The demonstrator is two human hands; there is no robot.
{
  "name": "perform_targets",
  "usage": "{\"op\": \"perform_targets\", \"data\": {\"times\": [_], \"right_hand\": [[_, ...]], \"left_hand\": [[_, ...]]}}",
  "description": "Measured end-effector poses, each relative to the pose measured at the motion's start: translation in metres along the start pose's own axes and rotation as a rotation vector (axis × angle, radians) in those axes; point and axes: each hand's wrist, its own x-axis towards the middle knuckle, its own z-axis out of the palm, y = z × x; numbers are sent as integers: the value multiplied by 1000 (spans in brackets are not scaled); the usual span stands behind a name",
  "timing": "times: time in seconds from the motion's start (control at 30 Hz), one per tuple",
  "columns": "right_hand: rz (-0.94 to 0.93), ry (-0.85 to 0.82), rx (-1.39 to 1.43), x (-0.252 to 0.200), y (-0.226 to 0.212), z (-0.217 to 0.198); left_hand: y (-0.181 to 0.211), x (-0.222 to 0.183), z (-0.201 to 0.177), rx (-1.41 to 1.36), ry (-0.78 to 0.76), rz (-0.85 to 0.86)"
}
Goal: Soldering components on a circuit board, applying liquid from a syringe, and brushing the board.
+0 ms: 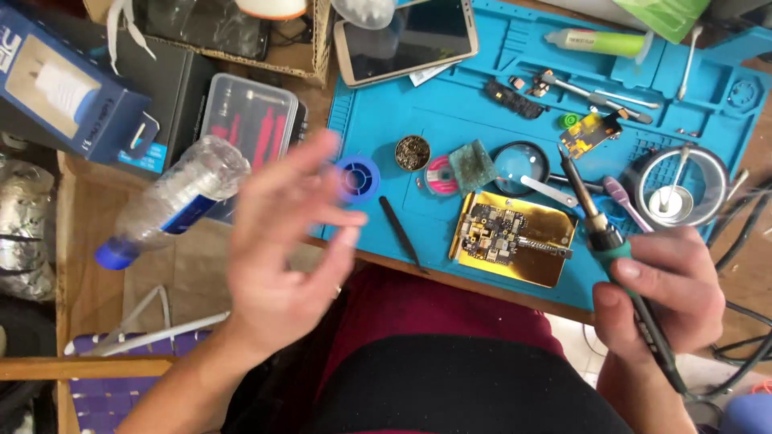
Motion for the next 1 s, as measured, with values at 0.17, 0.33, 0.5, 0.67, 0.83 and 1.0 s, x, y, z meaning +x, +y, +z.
{"op": "perform_targets", "data": {"times": [0.17, 0.33, 0.5, 0.67, 0.83, 1.0], "right_hand": [[-51, -41, 29, 15, 5, 7], [-31, -18, -3, 10, 2, 6], [-48, 1, 17, 25, -6, 17], [-3, -12, 19, 16, -12, 20], [-17, -30, 4, 22, -17, 17], [-2, -36, -32, 28, -24, 19]], "left_hand": [[-73, -60, -48, 502, 318, 276], [-110, -113, -68, 1112, 218, 65], [-98, -80, -77, 1191, 135, 247], [-53, -36, -91, 1371, 16, 375], [-23, 11, -106, 1999, -140, 427], [-15, 38, -97, 2165, -369, 554]]}}
